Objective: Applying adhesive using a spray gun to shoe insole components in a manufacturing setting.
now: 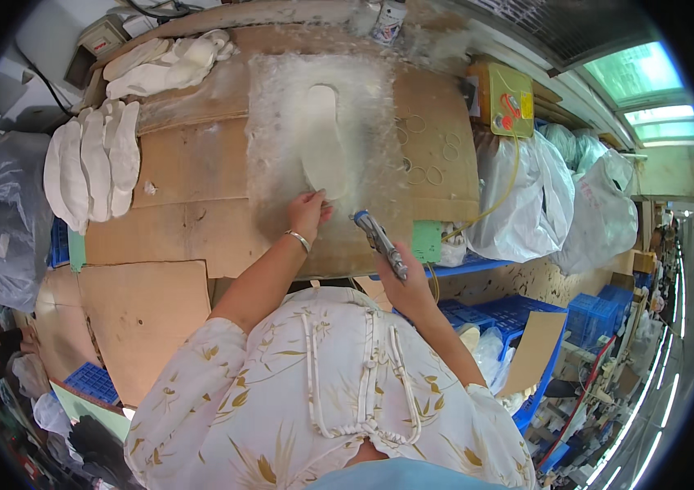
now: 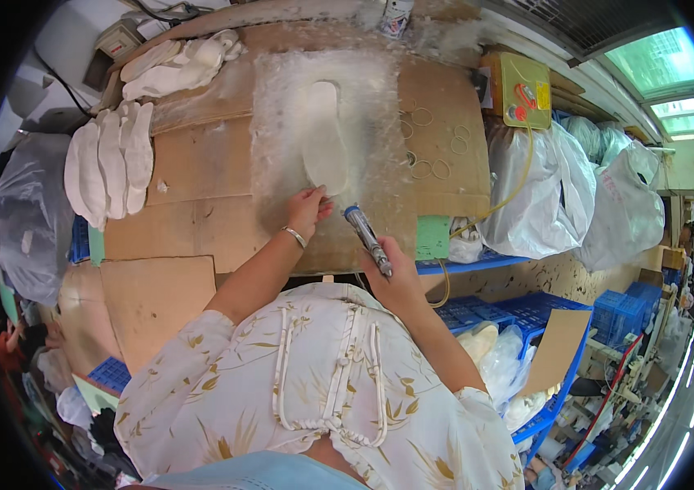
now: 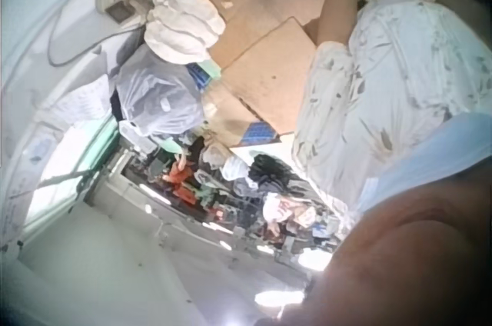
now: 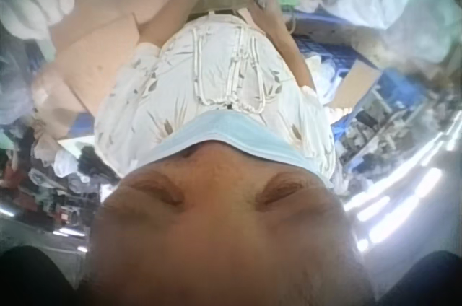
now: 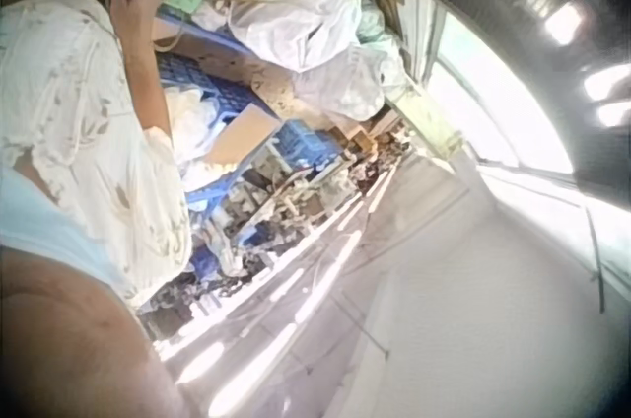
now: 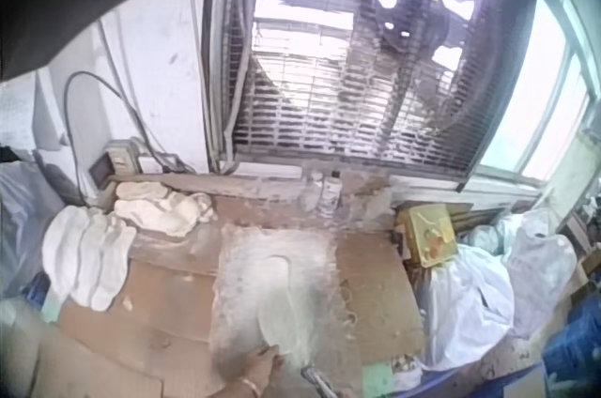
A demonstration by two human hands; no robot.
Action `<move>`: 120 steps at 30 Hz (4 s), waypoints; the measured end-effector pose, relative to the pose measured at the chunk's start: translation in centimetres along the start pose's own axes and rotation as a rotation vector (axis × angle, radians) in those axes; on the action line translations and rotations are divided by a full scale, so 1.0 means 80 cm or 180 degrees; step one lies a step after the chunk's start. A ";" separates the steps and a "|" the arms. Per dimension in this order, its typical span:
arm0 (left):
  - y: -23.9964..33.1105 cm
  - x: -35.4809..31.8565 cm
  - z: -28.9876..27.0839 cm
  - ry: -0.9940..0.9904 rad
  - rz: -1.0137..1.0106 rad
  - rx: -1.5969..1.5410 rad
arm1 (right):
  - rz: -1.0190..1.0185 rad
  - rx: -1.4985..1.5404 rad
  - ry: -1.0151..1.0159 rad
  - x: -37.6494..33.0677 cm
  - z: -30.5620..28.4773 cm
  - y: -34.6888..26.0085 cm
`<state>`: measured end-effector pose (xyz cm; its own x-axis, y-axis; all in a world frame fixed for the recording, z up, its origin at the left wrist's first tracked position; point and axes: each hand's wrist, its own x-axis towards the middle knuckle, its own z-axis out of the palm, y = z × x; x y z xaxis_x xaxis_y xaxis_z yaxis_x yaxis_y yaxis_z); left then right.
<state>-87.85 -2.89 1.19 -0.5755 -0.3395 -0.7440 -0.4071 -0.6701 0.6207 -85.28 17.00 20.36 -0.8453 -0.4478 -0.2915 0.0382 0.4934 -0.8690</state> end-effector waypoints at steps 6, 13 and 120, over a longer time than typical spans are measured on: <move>0.000 0.004 -0.002 -0.0022 -0.0044 -0.0082 | -0.0137 -0.0300 0.0198 0.004 0.007 -0.016; 0.002 0.007 0.000 0.0058 0.0037 -0.0091 | 0.0042 -0.0059 0.0150 0.027 0.002 -0.036; 0.010 0.009 -0.015 -0.0149 -0.0113 0.0364 | 0.0662 -0.0984 -0.0378 0.125 0.001 -0.001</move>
<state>-87.77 -4.44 0.82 -0.5906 -0.2840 -0.7553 -0.5044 -0.6006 0.6203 -93.65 12.42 17.49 -0.7682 -0.3887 -0.5086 0.0246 0.7761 -0.6302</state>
